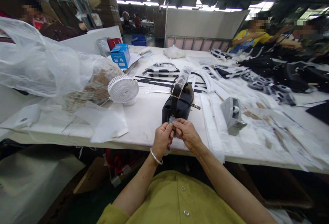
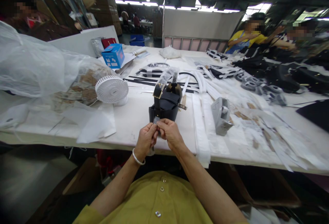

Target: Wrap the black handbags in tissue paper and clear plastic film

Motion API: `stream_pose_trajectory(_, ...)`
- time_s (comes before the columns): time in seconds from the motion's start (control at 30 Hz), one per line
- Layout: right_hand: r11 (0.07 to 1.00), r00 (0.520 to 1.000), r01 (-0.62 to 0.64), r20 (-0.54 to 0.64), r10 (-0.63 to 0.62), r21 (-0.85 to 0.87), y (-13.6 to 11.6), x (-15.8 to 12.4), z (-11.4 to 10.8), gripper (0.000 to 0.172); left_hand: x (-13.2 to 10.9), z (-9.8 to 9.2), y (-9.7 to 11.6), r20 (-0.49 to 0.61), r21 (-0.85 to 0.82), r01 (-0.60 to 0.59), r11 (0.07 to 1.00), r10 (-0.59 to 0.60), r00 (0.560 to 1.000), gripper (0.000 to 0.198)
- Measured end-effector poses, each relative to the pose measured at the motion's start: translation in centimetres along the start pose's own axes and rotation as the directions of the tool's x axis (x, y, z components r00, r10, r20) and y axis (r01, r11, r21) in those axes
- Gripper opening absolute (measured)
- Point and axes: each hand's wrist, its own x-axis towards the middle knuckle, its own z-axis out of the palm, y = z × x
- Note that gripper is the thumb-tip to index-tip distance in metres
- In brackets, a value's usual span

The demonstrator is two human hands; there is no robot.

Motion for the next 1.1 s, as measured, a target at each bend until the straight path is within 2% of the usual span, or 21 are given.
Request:
stream_pose_trajectory(0.03, 1.000, 0.999, -0.024, 0.025, 0.024, -0.014, -0.1, 0.0, -0.1, 0.044, 0.0, -0.1, 0.0, 0.007, -0.043, 0.034, 0.999, -0.033, 0.999, 0.040)
stream_pose_trajectory(0.1, 0.997, 0.998, -0.036, 0.041, 0.039, -0.075, 0.1, 0.0, -0.1, 0.044, 0.0, -0.1, 0.0, -0.015, -0.010, 0.020, 1.000, -0.020, 1.000, 0.041)
stream_pose_trajectory(0.2, 0.986, 0.996, 0.071, -0.039, -0.078, -0.153, 0.7, 0.4, 0.1, 0.043, -0.1, 0.2, 0.1, -0.062, 0.122, -0.056, 0.991, 0.064, 0.996, 0.044)
stream_pose_trajectory(0.27, 0.979, 0.987, 0.116, -0.092, -0.132, -0.168, 1.2, 0.7, 0.2, 0.041, -0.3, 0.4, -0.2, -0.045, 0.109, -0.061, 0.992, 0.067, 0.997, 0.044)
stream_pose_trajectory(0.37, 0.984, 0.983, 0.109, -0.132, -0.128, -0.142, 1.4, 1.2, 0.3, 0.039, -1.0, 0.1, -1.3, 0.080, -0.003, 0.033, 0.999, -0.033, 0.996, 0.043)
stream_pose_trajectory(0.43, 0.988, 0.980, 0.114, -0.153, -0.129, -0.105, 1.2, 1.3, 0.2, 0.039, -2.2, -0.6, -2.7, 0.166, -0.043, 0.133, 0.990, -0.124, 0.978, 0.047)
stream_pose_trajectory(0.5, 0.992, 0.981, 0.110, -0.155, -0.118, -0.061, 0.9, 1.3, 0.3, 0.040, -3.8, -1.6, -4.5, 0.183, -0.038, 0.213, 0.976, -0.203, 0.962, 0.052)
stream_pose_trajectory(0.63, 0.996, 0.988, 0.087, -0.129, -0.084, 0.024, 0.8, 1.5, 0.7, 0.042, -7.7, -4.6, -8.5, 0.203, 0.192, 0.241, 0.951, -0.279, 0.939, 0.055)
stream_pose_trajectory(0.7, 0.996, 0.990, 0.086, -0.112, -0.085, 0.005, 0.7, 1.4, 0.6, 0.042, -9.1, -6.3, -9.7, 0.267, 0.378, 0.199, 0.904, -0.312, 0.912, 0.054)
stream_pose_trajectory(0.8, 0.975, 0.999, 0.042, 0.014, -0.040, -0.219, -0.4, 1.0, -1.2, 0.038, -10.1, -8.3, -9.4, 0.276, 0.610, 0.122, 0.783, -0.355, 0.893, 0.038)
stream_pose_trajectory(0.87, 0.902, 0.997, 0.014, 0.072, 0.019, -0.431, -2.3, 0.8, -3.7, 0.040, -10.1, -8.8, -8.1, 0.244, 0.654, 0.119, 0.747, -0.358, 0.901, 0.028)
stream_pose_trajectory(0.9, 0.857, 0.999, 0.014, 0.051, 0.014, -0.514, -3.5, 0.8, -5.3, 0.042, -9.9, -8.8, -7.4, 0.244, 0.655, 0.117, 0.747, -0.356, 0.902, 0.025)
stream_pose_trajectory(0.97, 0.790, 0.991, 0.060, -0.058, -0.120, -0.610, -6.3, 1.5, -8.2, 0.045, -9.4, -8.3, -6.4, 0.293, 0.638, 0.100, 0.763, -0.361, 0.885, 0.023)
stream_pose_trajectory(1.0, 0.757, 0.968, 0.098, -0.116, -0.224, -0.646, -7.9, 2.2, -9.3, 0.045, -9.1, -7.9, -6.2, 0.349, 0.622, 0.080, 0.779, -0.367, 0.862, 0.023)
stream_pose_trajectory(1.07, 0.667, 0.879, 0.196, -0.172, -0.444, -0.719, -10.8, 4.5, -10.5, 0.038, -8.4, -6.7, -6.2, 0.487, 0.578, 0.014, 0.816, -0.359, 0.796, 0.024)
stream_pose_trajectory(1.1, 0.605, 0.836, 0.265, -0.133, -0.532, -0.751, -12.2, 6.0, -10.6, 0.035, -8.1, -5.9, -6.3, 0.542, 0.559, -0.020, 0.829, -0.347, 0.766, 0.024)
